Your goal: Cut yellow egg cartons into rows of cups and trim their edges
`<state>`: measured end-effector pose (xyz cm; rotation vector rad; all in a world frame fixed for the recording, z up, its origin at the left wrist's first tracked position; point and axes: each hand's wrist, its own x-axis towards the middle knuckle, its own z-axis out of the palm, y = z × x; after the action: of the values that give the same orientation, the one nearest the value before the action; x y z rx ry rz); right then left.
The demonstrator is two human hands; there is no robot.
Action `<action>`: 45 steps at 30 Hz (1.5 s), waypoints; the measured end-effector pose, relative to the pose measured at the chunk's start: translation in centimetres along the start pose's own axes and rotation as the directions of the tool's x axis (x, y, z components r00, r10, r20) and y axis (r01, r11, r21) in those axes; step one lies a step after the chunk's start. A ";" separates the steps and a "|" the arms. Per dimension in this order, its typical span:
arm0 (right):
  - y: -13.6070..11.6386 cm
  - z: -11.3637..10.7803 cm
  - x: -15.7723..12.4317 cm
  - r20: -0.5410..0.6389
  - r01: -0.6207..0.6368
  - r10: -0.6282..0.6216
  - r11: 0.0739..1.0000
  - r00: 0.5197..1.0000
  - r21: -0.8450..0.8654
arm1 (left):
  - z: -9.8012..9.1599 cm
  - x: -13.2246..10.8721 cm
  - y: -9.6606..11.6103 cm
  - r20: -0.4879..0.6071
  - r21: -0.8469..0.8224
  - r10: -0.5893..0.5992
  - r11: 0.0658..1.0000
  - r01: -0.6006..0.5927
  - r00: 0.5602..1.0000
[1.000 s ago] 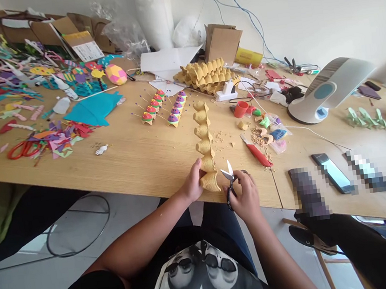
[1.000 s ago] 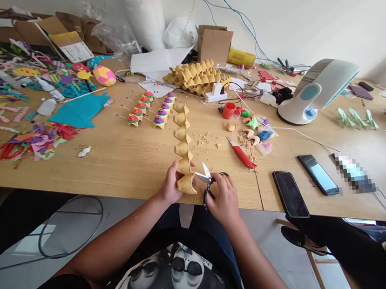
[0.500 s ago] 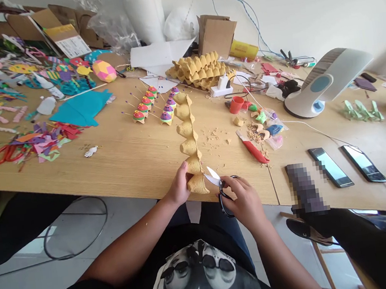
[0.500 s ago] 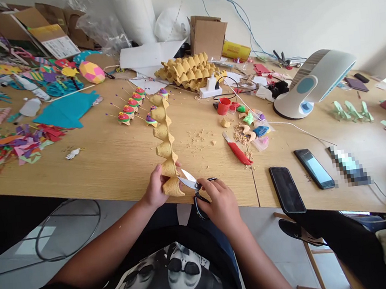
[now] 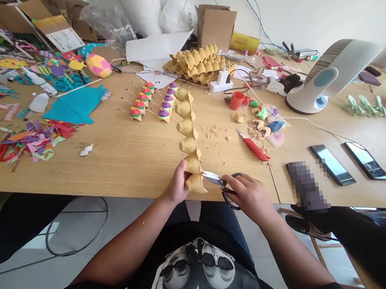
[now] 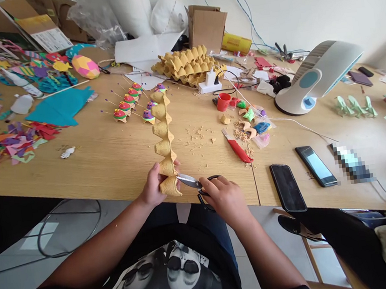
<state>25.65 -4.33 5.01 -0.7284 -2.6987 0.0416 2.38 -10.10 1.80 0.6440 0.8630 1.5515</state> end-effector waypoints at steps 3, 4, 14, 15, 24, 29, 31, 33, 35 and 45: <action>0.4 -0.2 0.3 0.003 0.022 -0.022 0.999 1.000 -0.047 | 0.1 0.0 0.1 -0.014 -0.010 -0.005 1.000 0.004 1.000; 0.5 -0.2 0.3 0.004 0.027 -0.027 0.998 1.000 -0.062 | 0.1 0.1 0.1 -0.022 -0.013 -0.010 1.000 0.010 1.000; 1.2 -0.7 0.9 0.001 0.062 -0.064 0.970 0.998 -0.236 | 0.3 0.4 0.2 -0.064 -0.022 -0.042 0.999 0.041 0.997; 1.3 -0.7 1.0 -0.003 0.069 -0.072 0.966 0.997 -0.249 | 0.3 0.4 0.2 -0.061 -0.020 -0.043 0.999 0.042 0.997; 2.0 -1.0 1.5 -0.011 0.101 -0.108 0.961 0.994 -0.256 | 0.2 0.3 0.2 -0.027 -0.014 -0.051 0.999 0.050 0.998; 2.3 -0.7 1.5 -0.032 0.086 -0.097 0.966 0.995 -0.244 | 0.0 0.5 0.0 0.018 -0.023 -0.052 0.998 0.052 0.999; 2.4 -0.5 1.6 -0.045 0.081 -0.092 0.975 0.995 -0.206 | 0.0 0.5 0.0 0.039 -0.018 -0.061 0.998 0.062 0.997; 2.5 -0.4 1.6 -0.047 0.057 -0.062 0.993 0.997 -0.102 | 0.0 0.5 0.0 0.051 -0.021 -0.069 0.997 0.070 0.996; 2.6 -0.3 1.6 -0.047 0.016 -0.014 0.999 0.999 0.050 | 0.0 0.5 0.1 0.047 -0.033 -0.068 0.997 0.070 0.997; 1.0 0.6 1.7 -0.044 -0.141 0.166 0.927 0.985 0.347 | -0.2 0.5 -0.4 0.024 0.007 -0.041 0.999 0.041 0.999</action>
<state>24.55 -2.54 4.91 -0.8090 -2.4655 0.5016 2.37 -9.63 1.33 0.6444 0.8583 1.5016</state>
